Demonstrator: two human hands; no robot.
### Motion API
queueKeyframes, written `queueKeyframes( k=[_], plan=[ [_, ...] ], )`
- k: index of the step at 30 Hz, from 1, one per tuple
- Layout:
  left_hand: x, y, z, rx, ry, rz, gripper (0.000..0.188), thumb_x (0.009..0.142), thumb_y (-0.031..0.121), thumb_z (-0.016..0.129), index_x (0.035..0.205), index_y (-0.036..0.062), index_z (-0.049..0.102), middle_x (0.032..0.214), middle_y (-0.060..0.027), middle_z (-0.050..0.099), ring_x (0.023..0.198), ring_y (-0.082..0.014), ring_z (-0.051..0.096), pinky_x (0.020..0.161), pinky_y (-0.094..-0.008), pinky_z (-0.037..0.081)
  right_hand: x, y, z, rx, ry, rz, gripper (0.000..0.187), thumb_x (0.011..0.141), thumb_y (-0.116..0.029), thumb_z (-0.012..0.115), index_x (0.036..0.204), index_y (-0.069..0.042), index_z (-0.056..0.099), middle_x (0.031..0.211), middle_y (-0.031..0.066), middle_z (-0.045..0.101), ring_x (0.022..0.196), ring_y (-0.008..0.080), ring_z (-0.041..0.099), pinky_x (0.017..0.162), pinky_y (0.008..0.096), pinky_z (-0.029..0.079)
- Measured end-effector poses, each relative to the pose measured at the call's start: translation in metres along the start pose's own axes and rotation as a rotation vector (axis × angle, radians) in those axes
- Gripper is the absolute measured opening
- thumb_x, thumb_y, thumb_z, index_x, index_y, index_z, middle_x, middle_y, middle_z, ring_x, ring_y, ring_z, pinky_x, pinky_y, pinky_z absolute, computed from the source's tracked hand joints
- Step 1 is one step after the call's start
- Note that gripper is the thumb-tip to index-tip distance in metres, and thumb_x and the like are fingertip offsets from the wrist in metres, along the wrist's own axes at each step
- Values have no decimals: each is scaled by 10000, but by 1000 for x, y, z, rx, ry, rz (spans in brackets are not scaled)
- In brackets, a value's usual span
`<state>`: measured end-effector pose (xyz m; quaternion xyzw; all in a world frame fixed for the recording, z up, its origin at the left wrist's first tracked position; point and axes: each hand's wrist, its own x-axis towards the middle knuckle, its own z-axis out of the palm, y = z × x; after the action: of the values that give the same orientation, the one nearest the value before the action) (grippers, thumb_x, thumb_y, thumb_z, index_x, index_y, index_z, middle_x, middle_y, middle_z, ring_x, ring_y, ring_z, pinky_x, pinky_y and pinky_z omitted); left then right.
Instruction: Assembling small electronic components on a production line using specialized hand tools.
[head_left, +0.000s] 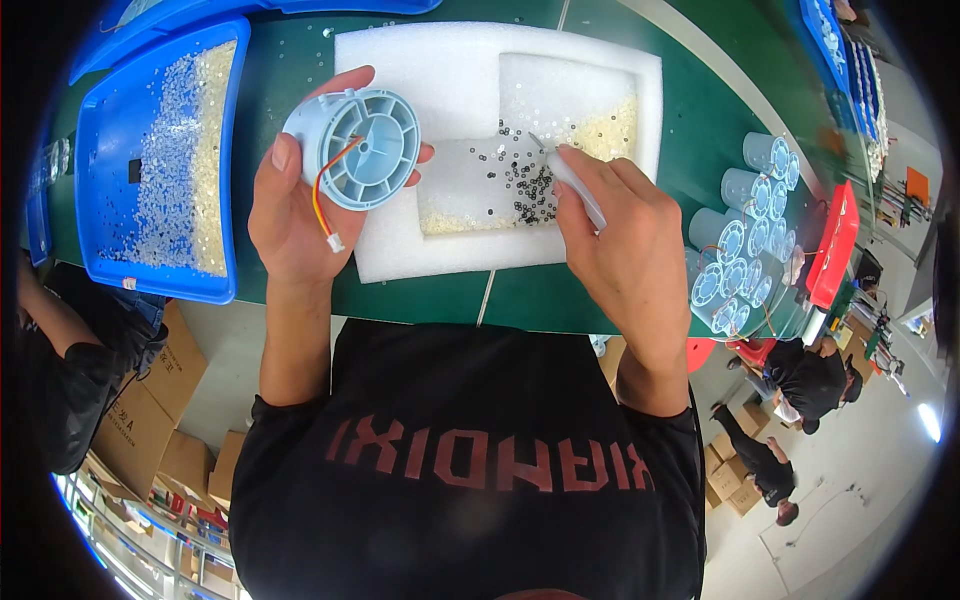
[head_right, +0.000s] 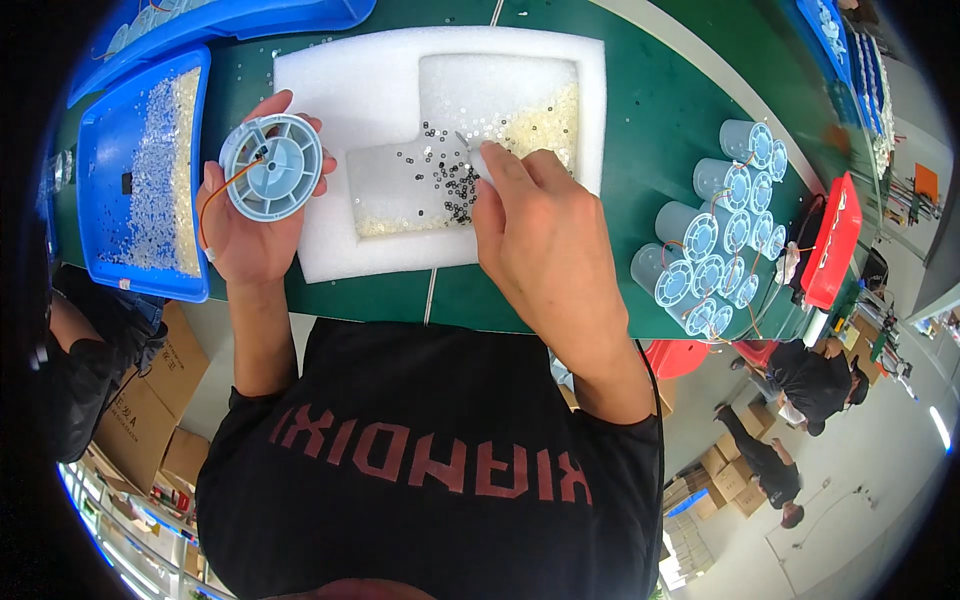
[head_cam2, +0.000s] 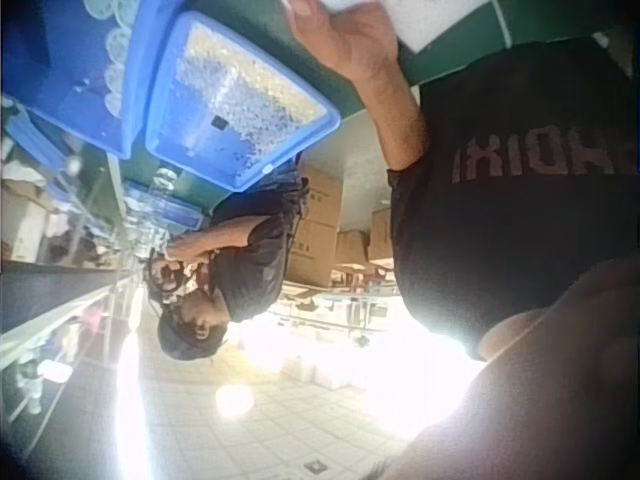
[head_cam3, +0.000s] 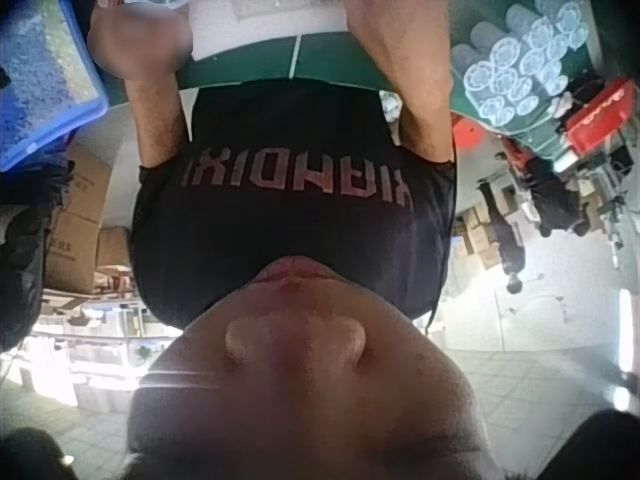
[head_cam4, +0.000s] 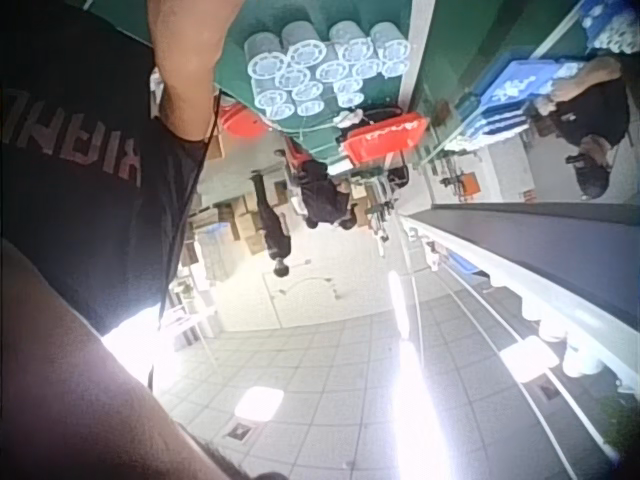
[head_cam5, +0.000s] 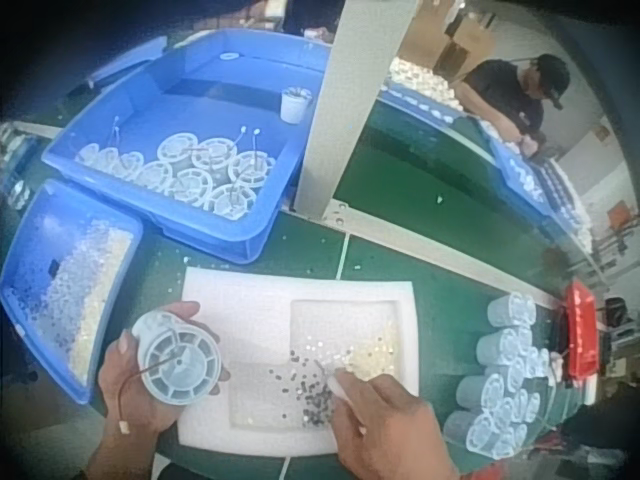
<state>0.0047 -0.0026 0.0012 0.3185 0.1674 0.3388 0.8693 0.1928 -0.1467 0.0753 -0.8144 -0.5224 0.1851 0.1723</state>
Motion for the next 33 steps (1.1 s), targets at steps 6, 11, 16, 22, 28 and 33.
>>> queueKeyframes(
  k=[6, 11, 16, 22, 28, 33],
  plan=[
    [2, -1, 1, -2, -5, -2, 757, 900, 503, 452, 1348, -98, 349, 1090, -232, 618, 942, -376, 665, 785, -398, 577, -1, 3, 1, 56, 77, -1, 254, 828, -67, 618, 1067, 16, 627, 787, 199, 593, 656, 384, 611, 602, 428, 502],
    [0, 0, 1, 4, 15, 2, 746, 896, 479, 479, 1348, -100, 352, 1084, -237, 620, 940, -383, 664, 785, -404, 578, 2, 2, 1, 27, 56, 15, 251, 825, -65, 616, 1063, 14, 629, 796, 205, 596, 670, 391, 615, 615, 437, 504],
    [-1, 0, 3, -2, 26, 4, 752, 888, 472, 497, 1348, -104, 350, 1080, -246, 618, 938, -385, 664, 788, -405, 577, 3, 4, 3, 24, 56, 6, 249, 825, -67, 615, 1060, 13, 636, 793, 204, 597, 663, 388, 616, 609, 436, 504],
    [0, 1, 4, 3, 25, -2, 755, 885, 464, 502, 1346, -112, 344, 1077, -251, 617, 940, -388, 663, 793, -412, 577, 6, 4, 1, -12, 43, -16, 251, 820, -78, 618, 1053, 12, 647, 790, 193, 598, 652, 372, 619, 596, 427, 509],
    [0, 1, 6, 36, 10, 7, 750, 890, 450, 503, 1345, -122, 335, 1074, -259, 615, 940, -387, 662, 797, -415, 577, 22, -4, -11, -275, -4, -114, 153, 803, -72, 586, 923, -9, 658, 769, 144, 589, 625, 324, 626, 560, 404, 515],
    [0, 1, 4, 25, 6, 7, 750, 893, 447, 500, 1347, -124, 328, 1074, -264, 614, 940, -385, 662, 798, -414, 577, 24, -11, -8, -452, 7, -115, 210, 818, -114, 629, 1009, -66, 700, 792, 133, 616, 621, 326, 608, 560, 398, 487]
  ],
)
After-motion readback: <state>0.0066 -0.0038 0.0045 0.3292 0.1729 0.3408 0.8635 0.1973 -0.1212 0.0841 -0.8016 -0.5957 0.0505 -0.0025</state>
